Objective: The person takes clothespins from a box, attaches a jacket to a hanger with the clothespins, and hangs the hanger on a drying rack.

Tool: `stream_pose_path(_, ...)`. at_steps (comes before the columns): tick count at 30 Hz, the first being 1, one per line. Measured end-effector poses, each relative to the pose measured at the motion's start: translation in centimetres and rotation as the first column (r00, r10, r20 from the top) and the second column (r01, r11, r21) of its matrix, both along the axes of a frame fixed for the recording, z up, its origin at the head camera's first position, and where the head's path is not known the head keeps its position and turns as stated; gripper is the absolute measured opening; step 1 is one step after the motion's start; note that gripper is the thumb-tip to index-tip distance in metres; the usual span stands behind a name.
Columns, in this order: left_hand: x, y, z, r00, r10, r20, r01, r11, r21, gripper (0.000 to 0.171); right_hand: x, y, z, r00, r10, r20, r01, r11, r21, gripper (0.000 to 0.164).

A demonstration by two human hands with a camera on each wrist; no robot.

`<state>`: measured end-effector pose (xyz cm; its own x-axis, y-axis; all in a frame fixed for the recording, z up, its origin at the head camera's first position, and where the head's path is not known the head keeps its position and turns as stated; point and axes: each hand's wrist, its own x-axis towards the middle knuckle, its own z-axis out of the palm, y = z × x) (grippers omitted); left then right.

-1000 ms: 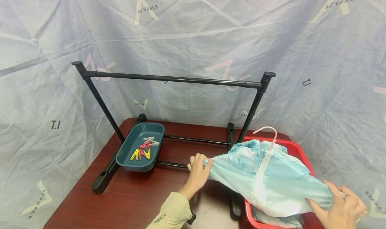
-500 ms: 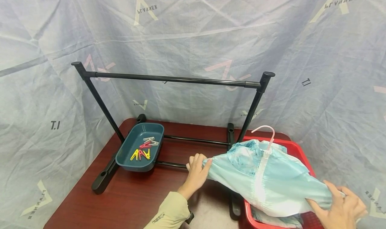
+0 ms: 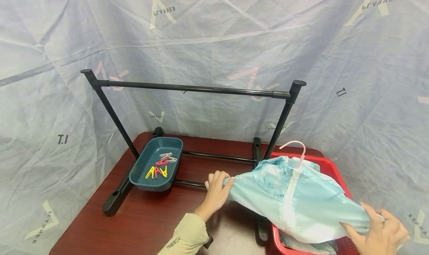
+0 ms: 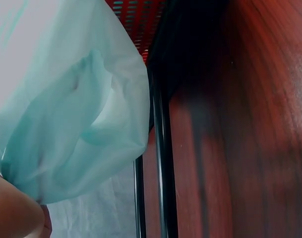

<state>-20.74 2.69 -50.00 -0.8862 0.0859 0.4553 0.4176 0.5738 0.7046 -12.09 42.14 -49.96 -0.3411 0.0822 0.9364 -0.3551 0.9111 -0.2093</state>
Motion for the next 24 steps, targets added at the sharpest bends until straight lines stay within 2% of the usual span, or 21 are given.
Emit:
stream_pose_path(6,-0.1,-0.7,-0.1,0.999,-0.047,0.026,0.048,0.998,-0.027,0.024,-0.6,0.6,-0.6,0.998,0.004,-0.058,-0.002,1.000,0.024,0.078)
stream_pose_path(11,-0.2,-1.4,0.1,0.996,-0.075,0.054,0.078,0.996,-0.043,0.027,-0.9,1.0,-0.9,0.998,-0.018,-0.062,0.019,1.000,0.020,0.079)
stream_pose_path(16,-0.4,-2.3,0.1,0.995,-0.081,0.056,0.083,0.996,-0.034,0.024,-0.8,0.9,-1.0,0.997,-0.040,-0.069,0.040,0.999,-0.001,0.080)
stream_pose_path(24,-0.6,-3.8,0.3,0.996,-0.084,0.038,0.084,0.996,-0.018,0.019,-0.9,1.1,-1.2,0.997,-0.033,-0.071,0.033,0.999,-0.004,0.080)
